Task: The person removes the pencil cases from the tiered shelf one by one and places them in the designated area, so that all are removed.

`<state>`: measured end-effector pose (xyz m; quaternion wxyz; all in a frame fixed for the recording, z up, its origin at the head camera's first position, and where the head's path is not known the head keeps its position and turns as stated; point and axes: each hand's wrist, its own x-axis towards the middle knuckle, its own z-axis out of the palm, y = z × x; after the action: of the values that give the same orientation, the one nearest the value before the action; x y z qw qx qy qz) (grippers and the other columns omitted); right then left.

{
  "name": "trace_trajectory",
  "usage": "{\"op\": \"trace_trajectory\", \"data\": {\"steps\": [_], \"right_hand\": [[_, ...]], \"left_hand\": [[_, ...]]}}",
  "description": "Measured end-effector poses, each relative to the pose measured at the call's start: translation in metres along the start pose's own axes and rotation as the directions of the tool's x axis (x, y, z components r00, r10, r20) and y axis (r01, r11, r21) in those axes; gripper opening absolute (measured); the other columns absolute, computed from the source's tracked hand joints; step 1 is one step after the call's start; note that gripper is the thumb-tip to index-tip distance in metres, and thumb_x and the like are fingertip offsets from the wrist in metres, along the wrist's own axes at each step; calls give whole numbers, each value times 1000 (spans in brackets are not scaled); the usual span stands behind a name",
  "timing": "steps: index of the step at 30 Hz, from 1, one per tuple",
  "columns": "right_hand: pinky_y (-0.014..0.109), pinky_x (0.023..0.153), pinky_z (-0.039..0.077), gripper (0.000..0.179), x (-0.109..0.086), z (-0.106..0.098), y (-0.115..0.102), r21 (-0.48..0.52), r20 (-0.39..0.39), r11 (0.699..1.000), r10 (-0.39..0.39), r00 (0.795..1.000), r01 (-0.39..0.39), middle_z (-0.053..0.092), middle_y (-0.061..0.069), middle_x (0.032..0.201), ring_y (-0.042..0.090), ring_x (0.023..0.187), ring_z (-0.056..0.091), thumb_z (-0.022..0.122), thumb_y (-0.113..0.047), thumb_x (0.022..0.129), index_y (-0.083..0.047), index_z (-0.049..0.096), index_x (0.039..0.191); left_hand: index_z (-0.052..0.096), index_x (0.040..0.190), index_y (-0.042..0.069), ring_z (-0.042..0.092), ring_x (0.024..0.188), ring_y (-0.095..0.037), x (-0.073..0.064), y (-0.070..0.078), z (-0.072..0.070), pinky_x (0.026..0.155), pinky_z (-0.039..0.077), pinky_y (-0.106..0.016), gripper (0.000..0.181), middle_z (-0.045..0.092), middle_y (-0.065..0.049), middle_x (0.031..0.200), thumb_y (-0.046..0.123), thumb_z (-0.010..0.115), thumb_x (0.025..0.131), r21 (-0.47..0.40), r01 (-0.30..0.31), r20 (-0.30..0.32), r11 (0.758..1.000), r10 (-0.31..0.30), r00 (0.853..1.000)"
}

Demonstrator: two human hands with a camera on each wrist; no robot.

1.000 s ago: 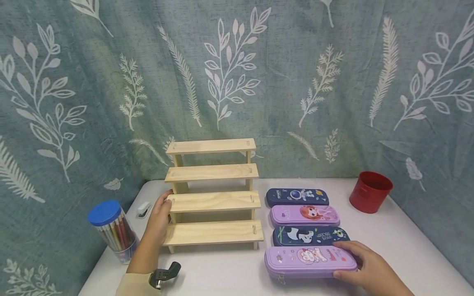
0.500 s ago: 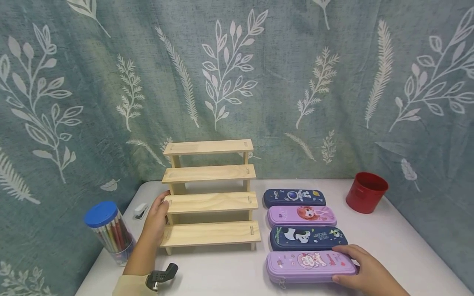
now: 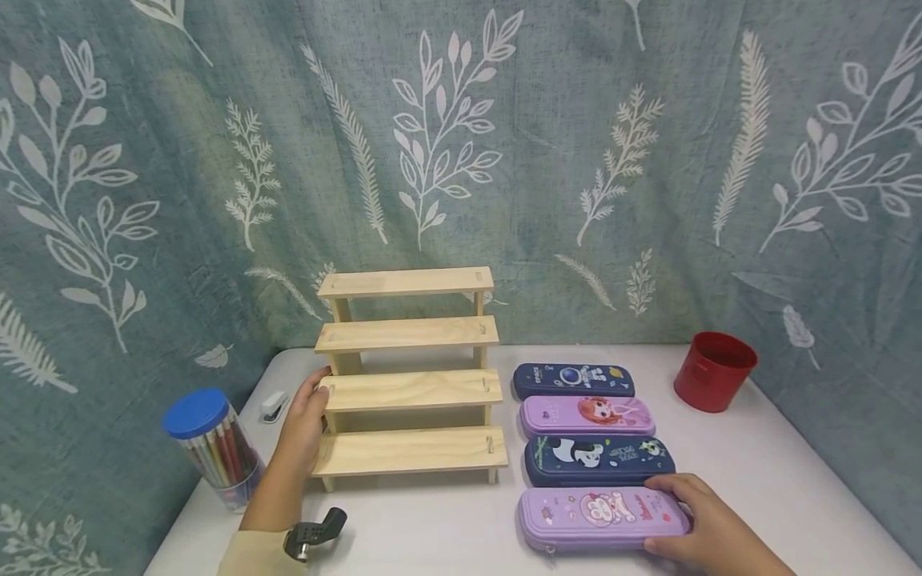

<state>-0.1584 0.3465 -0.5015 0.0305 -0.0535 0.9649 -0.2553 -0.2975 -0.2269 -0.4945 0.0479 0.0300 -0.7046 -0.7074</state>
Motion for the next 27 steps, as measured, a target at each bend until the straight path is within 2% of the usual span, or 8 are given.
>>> {"op": "trace_trajectory", "data": {"steps": [4,9,14,17,20,23,25,27], "right_hand": [[44,99,54,83,4,0,0,11,86,996,85,993,-86,57,11,133,24,115,55,96,-48,69,-11,61,134],[57,103,51,85,2,1,4,21,110,995,98,989,-101,55,13,133,28,115,54,96,-48,69,-8,59,134],[48,99,54,84,-2,1,5,-11,93,997,83,992,-82,56,13,132,27,115,55,96,-47,68,-9,59,133],[50,101,53,83,-3,0,3,2,92,996,85,992,-86,56,14,135,28,117,55,94,-49,71,-9,59,134],[59,105,52,80,0,-4,1,47,96,990,126,987,-131,57,21,136,36,120,57,88,-55,79,-6,59,136],[66,104,50,76,4,-11,-2,82,59,977,190,980,-195,58,27,137,47,125,57,76,-60,90,-1,60,136],[67,102,51,74,6,-16,-5,82,26,968,235,972,-236,59,28,138,50,127,56,68,-62,95,-1,61,136],[67,101,51,68,7,-21,-7,66,-27,975,215,976,-213,60,27,136,50,127,57,64,-59,99,0,62,134]], "left_hand": [[30,164,20,30,156,-38,0,0,1,128,22,-59,51,29,-15,169,30,33,114,-8,-5,9,1000,5,1000],[30,165,21,29,156,-38,-4,-1,1,127,23,-60,51,28,-16,169,30,33,114,-5,12,6,1000,-12,1000],[29,165,20,29,156,-37,-6,0,0,128,22,-59,52,27,-15,170,30,33,114,2,12,8,1000,-12,1000],[29,165,19,30,155,-38,-6,2,-1,128,23,-59,52,28,-15,169,30,34,114,1,8,5,1000,-8,1000],[27,166,17,32,154,-39,-7,5,-2,126,26,-60,54,28,-17,169,28,36,113,6,19,-32,1000,-19,999],[25,165,14,36,153,-37,-8,6,0,124,32,-57,56,32,-18,168,23,37,111,7,13,-105,1000,-12,994],[26,164,10,39,151,-36,-11,7,3,123,34,-53,55,37,-18,165,19,35,110,40,-24,-164,999,30,986],[29,161,6,41,149,-36,-18,7,7,122,34,-53,52,42,-18,162,16,35,110,141,-100,-211,985,128,969]]}}
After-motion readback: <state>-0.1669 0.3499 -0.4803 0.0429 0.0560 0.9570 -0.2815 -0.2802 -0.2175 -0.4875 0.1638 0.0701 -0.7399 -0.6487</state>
